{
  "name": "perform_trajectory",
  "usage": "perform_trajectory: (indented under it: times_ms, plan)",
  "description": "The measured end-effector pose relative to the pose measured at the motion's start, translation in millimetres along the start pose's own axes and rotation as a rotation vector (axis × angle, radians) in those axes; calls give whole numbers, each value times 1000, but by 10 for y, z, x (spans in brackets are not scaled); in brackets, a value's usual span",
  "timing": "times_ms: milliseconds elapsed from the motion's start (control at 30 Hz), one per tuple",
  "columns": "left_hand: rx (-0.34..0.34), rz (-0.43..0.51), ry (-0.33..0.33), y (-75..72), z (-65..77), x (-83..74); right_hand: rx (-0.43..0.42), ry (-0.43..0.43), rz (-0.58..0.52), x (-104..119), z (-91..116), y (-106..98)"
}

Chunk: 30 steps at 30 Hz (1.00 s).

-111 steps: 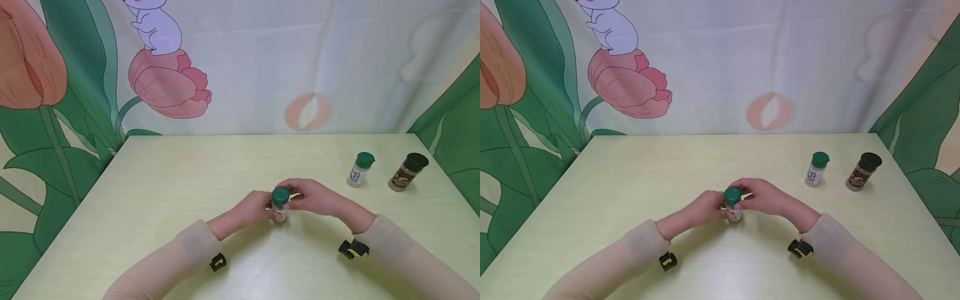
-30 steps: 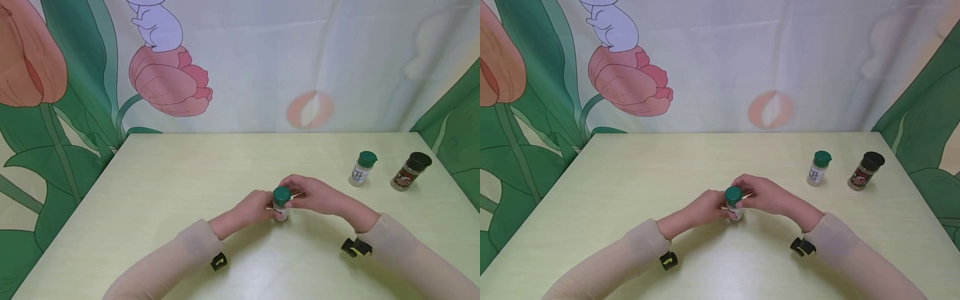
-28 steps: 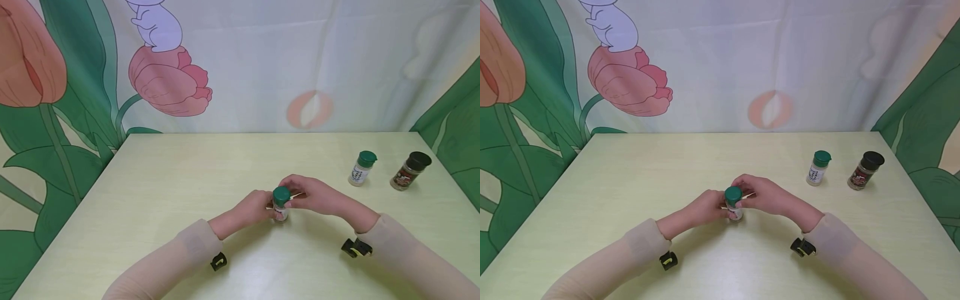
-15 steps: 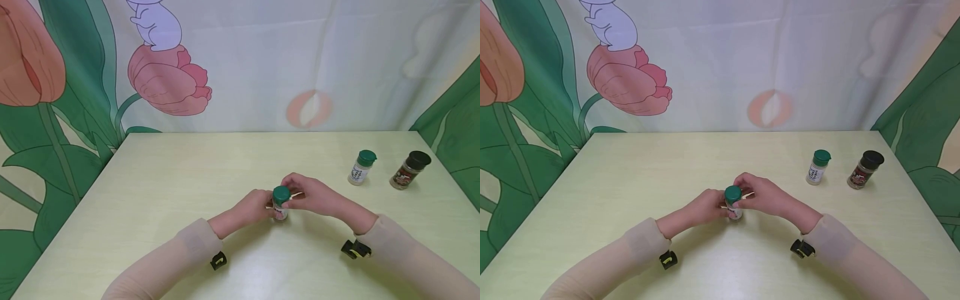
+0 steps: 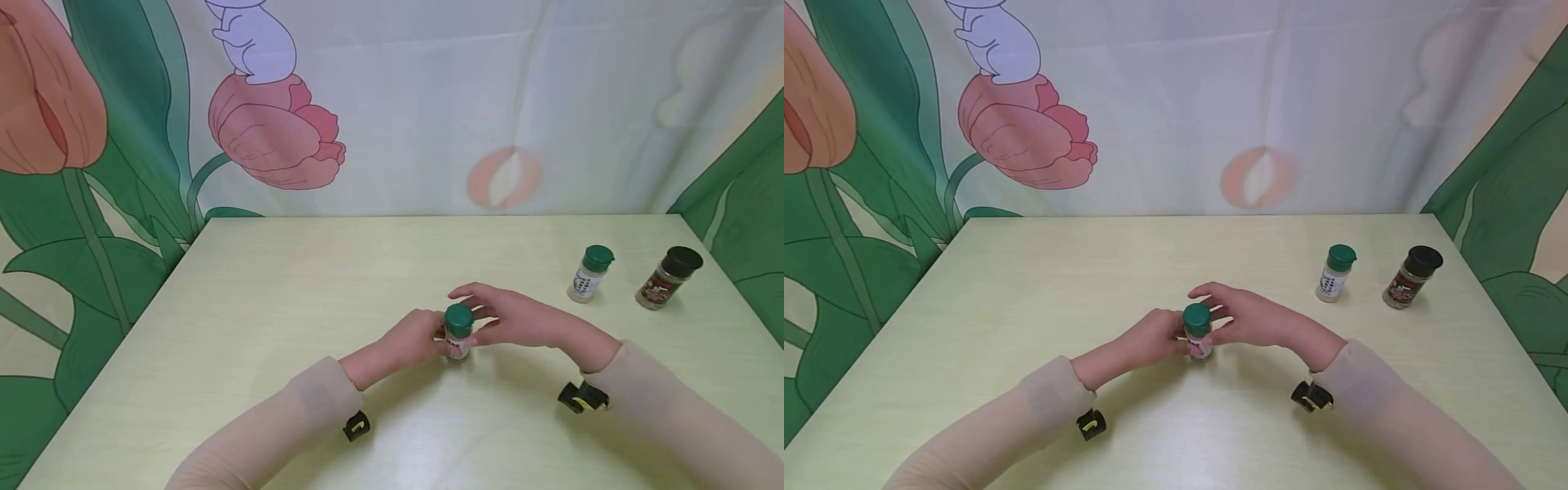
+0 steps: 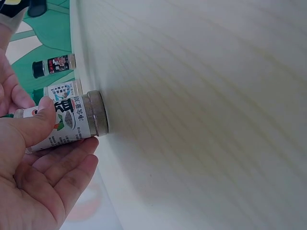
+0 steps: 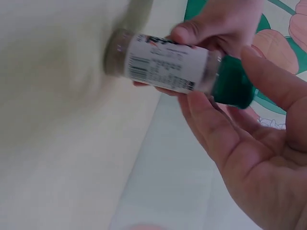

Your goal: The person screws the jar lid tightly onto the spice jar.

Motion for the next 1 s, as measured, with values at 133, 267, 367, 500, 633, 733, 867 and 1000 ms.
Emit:
perform_trajectory:
  times_ms: [133, 267, 367, 500, 633, 733, 867, 1000]
  plan:
    - [4, -1, 0, 3, -2, 13, 39, -30, 113, 89, -1, -48]
    - [3, 11, -4, 8, -2, 18, 31, -50, 160, 136, -18, -63]
    - [3, 24, -9, 11, -2, 18, 17, -48, 153, 129, -25, -52]
    - [-1, 29, -6, 13, -4, 20, -19, -38, 117, 73, -30, -24]
    - [-6, 19, 1, 10, -6, 20, -66, -45, 98, 22, -35, 3]
    - [-10, 10, 2, 10, -7, 22, -92, -53, 94, 9, -25, 23]
    - [-11, 10, 2, 8, -5, 20, -119, -58, 70, 8, -2, 54]
    - [-9, 19, -7, 3, -5, 4, -157, -44, 36, -2, 11, 76]
Point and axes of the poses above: each hand's wrist, its own z-axis away from the middle knuckle, its own y-axis out of the palm, x = y × z, the point moved 4 cm from there along -z, towards the middle knuckle, and after that the axes turned 14 degrees about y, right-handed, at the moved point
